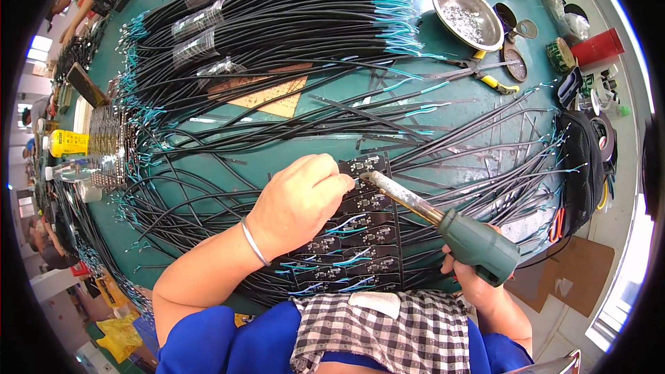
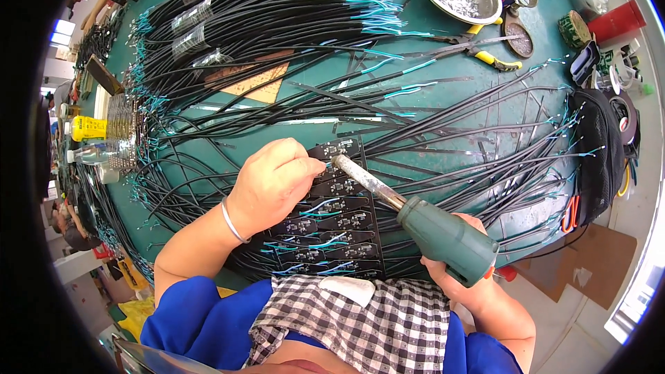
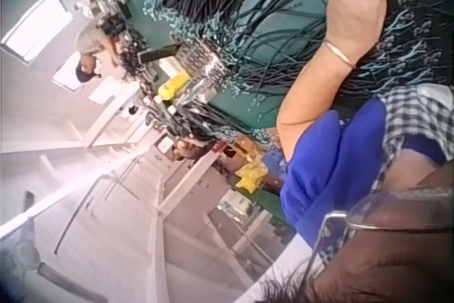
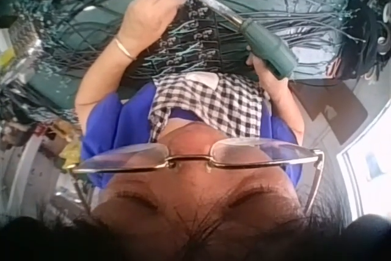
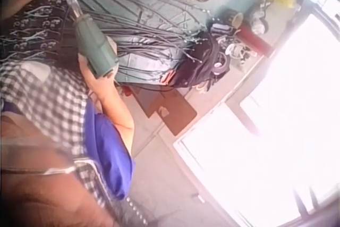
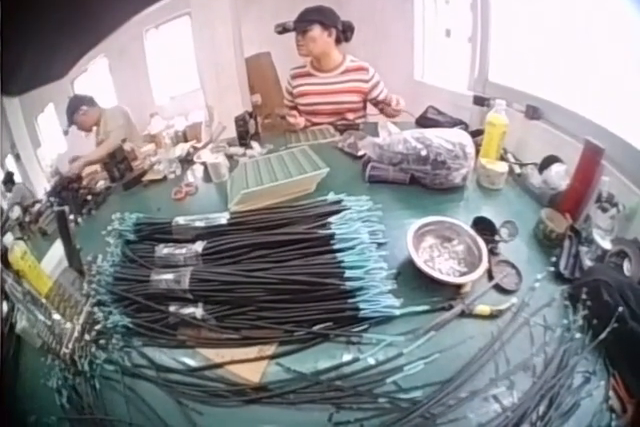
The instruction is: The person solders wires onto a panel of circuit boards using a soldering iron, then sets down the iron and arranges the wires by hand.
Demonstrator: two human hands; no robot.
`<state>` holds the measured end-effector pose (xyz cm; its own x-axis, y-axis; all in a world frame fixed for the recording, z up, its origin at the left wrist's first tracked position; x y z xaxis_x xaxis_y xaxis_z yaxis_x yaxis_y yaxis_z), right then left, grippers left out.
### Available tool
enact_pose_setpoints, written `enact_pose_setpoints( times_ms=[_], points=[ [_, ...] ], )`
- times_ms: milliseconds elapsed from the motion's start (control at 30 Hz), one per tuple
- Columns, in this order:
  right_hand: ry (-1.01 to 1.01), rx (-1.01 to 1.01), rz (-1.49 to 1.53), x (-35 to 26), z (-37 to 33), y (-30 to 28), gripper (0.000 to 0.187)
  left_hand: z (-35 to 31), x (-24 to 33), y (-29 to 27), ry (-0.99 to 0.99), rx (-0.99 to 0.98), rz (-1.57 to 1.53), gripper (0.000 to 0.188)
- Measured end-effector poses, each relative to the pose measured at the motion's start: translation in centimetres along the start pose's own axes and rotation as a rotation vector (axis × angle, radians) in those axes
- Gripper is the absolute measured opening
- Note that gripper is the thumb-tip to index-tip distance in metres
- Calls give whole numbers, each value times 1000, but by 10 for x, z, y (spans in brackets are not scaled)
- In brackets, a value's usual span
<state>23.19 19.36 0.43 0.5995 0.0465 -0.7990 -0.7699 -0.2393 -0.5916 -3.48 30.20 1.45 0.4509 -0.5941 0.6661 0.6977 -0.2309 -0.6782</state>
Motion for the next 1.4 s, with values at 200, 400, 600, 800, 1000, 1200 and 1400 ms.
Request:
enact_pose_setpoints(
  times_ms=[200, 400, 600, 800, 1000, 1200, 1400],
  points=[
    [-36, -42, -72, -9, 7, -1, 39, 0, -1, 0, -16, -30, -10, 15],
    [-210, -22, -297, -29, 15, 0, 35, -1, -2, 0, -10, -21, 2, 14],
    [27, 63, 9, -24, 8, 2, 31, 2, 0, 1, -12, -32, -6, 14],
    [141, 34, 44, -26, 7, -17, 29, 2, 1, 1, -36, -28, 14, 20],
    [101, 72, 89, -24, 1, -16, 30, 3, 5, 1, -15, -12, 13, 21],
    [114, -3, 47, -17, -9, -16, 35, 2, 8, 3, -23, -24, 26, 20],
    [272, 40, 342, -14, -18, -11, 33, 2, 13, 7, -90, 6, 1, 16]
  ],
)
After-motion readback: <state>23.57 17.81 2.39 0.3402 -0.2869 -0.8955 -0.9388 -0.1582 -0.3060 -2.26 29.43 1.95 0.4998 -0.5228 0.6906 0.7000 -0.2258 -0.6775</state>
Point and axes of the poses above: each hand's wrist, its own z-axis towards the middle knuckle, its own y-axis out of the palm, x = y × z, the point moved 4 cm from there along z, towards the middle knuckle, and after that the axes turned 6 degrees about -z, right-handed, at the moved point
